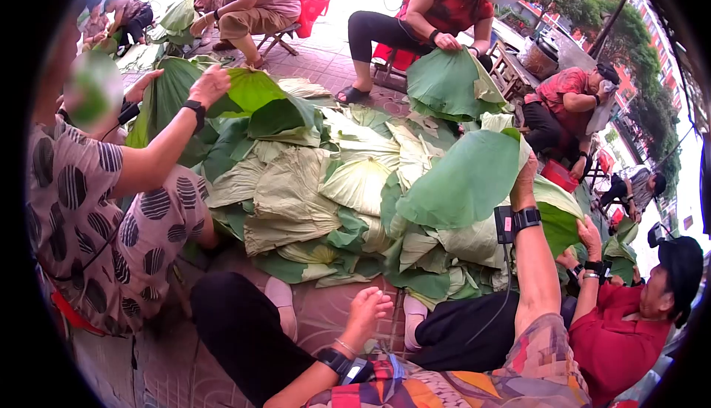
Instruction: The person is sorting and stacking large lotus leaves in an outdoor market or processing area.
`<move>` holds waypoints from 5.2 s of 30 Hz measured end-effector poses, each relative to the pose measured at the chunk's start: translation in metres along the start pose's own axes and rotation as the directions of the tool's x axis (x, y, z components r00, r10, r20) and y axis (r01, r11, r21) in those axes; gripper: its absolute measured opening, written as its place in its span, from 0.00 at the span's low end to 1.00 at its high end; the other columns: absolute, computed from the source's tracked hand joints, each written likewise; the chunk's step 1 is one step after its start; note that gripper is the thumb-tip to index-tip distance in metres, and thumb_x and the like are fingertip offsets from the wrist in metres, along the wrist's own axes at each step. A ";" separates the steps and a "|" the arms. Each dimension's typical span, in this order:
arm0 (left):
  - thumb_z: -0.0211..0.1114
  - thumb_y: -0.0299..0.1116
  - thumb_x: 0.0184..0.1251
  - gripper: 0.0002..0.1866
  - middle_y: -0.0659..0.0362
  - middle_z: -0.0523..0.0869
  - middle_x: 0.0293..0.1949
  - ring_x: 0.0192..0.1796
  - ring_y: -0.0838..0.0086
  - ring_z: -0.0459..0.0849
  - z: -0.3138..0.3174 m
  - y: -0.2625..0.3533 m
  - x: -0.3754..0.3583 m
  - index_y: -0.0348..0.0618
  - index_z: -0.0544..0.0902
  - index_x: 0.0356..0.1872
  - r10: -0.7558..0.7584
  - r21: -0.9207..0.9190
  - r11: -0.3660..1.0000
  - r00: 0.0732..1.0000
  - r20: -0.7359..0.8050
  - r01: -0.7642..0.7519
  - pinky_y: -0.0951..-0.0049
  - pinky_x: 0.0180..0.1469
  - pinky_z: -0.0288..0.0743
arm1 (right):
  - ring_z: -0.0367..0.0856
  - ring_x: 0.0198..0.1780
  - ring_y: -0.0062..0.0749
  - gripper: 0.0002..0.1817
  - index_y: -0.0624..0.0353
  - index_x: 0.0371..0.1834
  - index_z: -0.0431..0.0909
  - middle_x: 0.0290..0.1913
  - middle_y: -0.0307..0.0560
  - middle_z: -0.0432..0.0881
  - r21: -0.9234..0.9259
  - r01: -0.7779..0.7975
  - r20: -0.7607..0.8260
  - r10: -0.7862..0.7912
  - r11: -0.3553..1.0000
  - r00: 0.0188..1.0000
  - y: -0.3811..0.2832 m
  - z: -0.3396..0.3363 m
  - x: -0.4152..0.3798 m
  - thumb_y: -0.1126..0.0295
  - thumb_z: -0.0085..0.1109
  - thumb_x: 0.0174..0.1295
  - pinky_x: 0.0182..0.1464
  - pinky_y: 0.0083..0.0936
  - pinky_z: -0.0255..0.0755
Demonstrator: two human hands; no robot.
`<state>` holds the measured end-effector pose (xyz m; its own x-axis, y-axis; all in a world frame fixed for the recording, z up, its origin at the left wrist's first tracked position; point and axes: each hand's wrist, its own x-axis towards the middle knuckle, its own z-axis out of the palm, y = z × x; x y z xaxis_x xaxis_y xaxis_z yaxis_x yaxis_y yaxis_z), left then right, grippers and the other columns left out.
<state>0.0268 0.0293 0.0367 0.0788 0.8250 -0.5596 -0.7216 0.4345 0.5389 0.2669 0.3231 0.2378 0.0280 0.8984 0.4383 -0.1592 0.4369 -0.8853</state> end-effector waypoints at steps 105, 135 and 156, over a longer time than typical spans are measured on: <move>0.57 0.19 0.49 0.06 0.65 0.79 0.27 0.27 0.83 0.73 0.039 0.249 -0.030 0.36 0.78 0.29 0.564 0.468 0.604 0.761 0.321 -0.645 0.82 0.31 0.67 | 0.66 0.13 0.30 0.14 0.68 0.21 0.68 0.15 0.45 0.67 -0.864 -0.256 0.299 0.851 0.433 0.431 0.064 0.066 -0.132 0.66 0.55 0.51 0.14 0.27 0.61; 0.59 0.27 0.55 0.11 0.64 0.80 0.28 0.31 0.84 0.74 0.050 0.215 -0.019 0.34 0.78 0.39 0.054 0.836 0.148 0.848 0.527 -0.529 0.79 0.35 0.70 | 0.78 0.27 0.28 0.13 0.69 0.36 0.68 0.30 0.46 0.77 0.025 -0.721 0.324 0.677 0.692 0.661 0.076 0.080 -0.109 0.71 0.57 0.54 0.28 0.26 0.74; 0.62 0.21 0.47 0.10 0.52 0.79 0.37 0.37 0.63 0.79 0.082 0.202 -0.040 0.37 0.79 0.34 0.415 0.602 -0.204 0.489 0.768 -0.772 0.74 0.40 0.71 | 0.78 0.29 0.33 0.08 0.64 0.36 0.72 0.31 0.46 0.78 0.362 -0.765 0.362 0.676 0.533 0.642 0.039 0.141 -0.115 0.72 0.53 0.57 0.30 0.32 0.76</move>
<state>-0.0652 0.1133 0.2199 0.2673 0.8607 0.4332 0.5002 -0.5082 0.7011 0.1182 0.2303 0.1744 -0.4471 0.8556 -0.2608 -0.4631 -0.4709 -0.7508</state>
